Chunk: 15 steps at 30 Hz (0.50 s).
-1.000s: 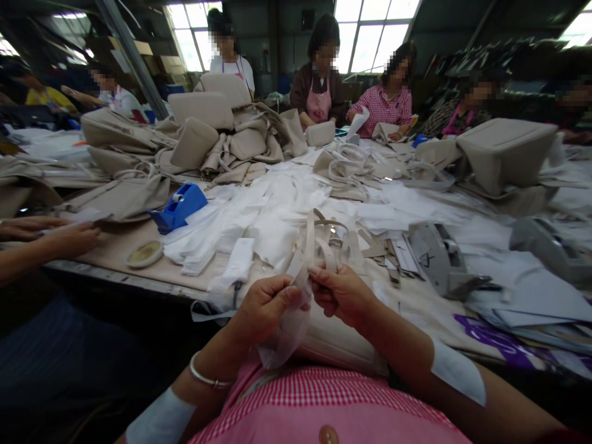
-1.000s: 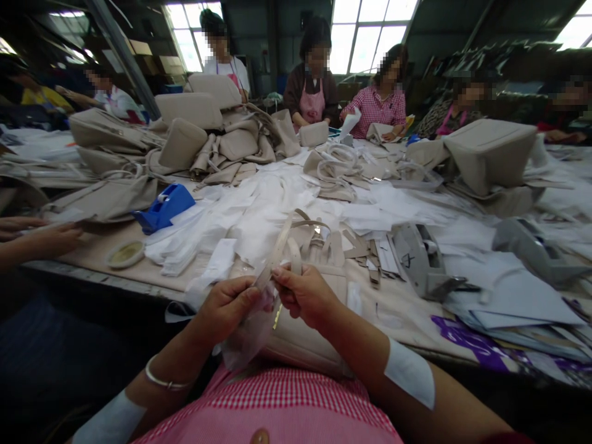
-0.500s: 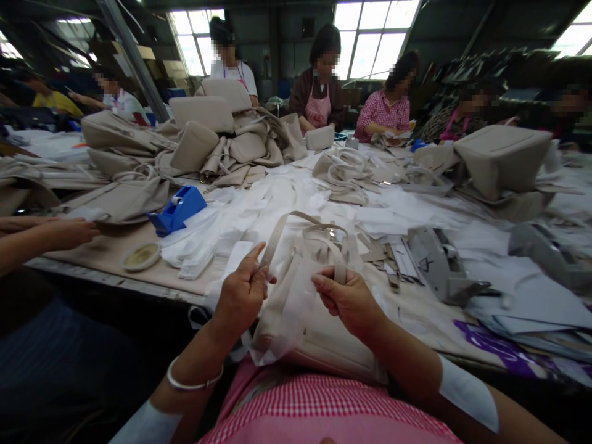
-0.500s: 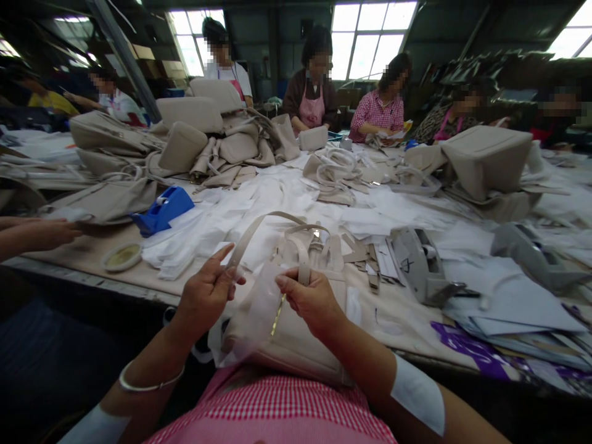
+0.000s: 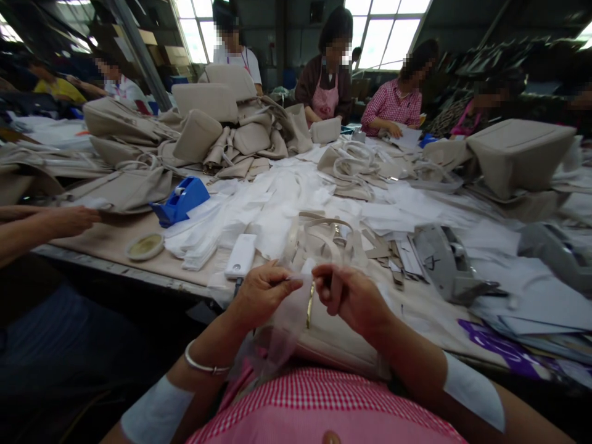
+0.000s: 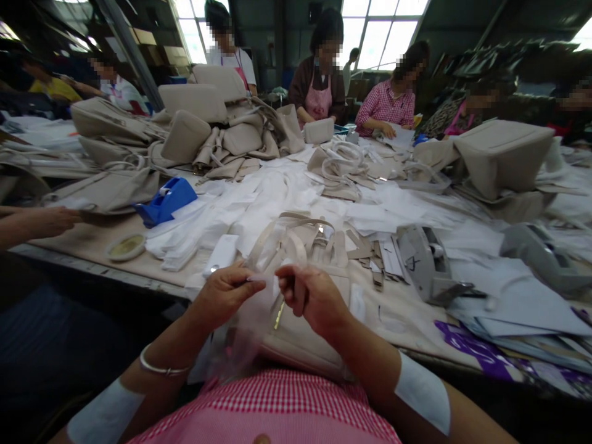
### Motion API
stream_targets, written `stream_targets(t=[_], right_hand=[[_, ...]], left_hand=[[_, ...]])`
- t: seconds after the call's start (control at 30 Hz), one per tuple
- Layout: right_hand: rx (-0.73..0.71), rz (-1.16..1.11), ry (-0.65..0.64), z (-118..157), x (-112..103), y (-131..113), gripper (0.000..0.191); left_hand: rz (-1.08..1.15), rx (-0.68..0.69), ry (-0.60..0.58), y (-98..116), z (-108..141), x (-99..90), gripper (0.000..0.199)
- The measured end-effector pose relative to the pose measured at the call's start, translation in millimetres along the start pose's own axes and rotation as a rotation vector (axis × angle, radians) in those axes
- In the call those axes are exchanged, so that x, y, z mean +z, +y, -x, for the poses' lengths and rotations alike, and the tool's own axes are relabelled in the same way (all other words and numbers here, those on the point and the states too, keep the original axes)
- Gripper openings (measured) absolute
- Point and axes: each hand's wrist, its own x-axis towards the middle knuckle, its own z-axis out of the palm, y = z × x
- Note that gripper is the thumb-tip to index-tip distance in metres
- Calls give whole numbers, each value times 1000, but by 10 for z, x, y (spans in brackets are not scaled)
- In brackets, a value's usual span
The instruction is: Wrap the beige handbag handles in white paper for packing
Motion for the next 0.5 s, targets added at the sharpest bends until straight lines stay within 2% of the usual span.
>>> stream_targets(t=[0.1,0.27,0.4,0.5], right_hand=[[-84,-13,-67,-37,-64,-234,40],[-274,199,-193,-85,24,-464,34],[-425,251,-145,-109,100,-464,29],[-406,343,-91,-109,104,-453,31]], left_hand=[[-31,-50,-59,-28,25,3,21],[-12,-62,-136,-1,32,35,20],[-2,-59,-160,26,24,42,19],[-17,-69,-151,22,26,35,20]])
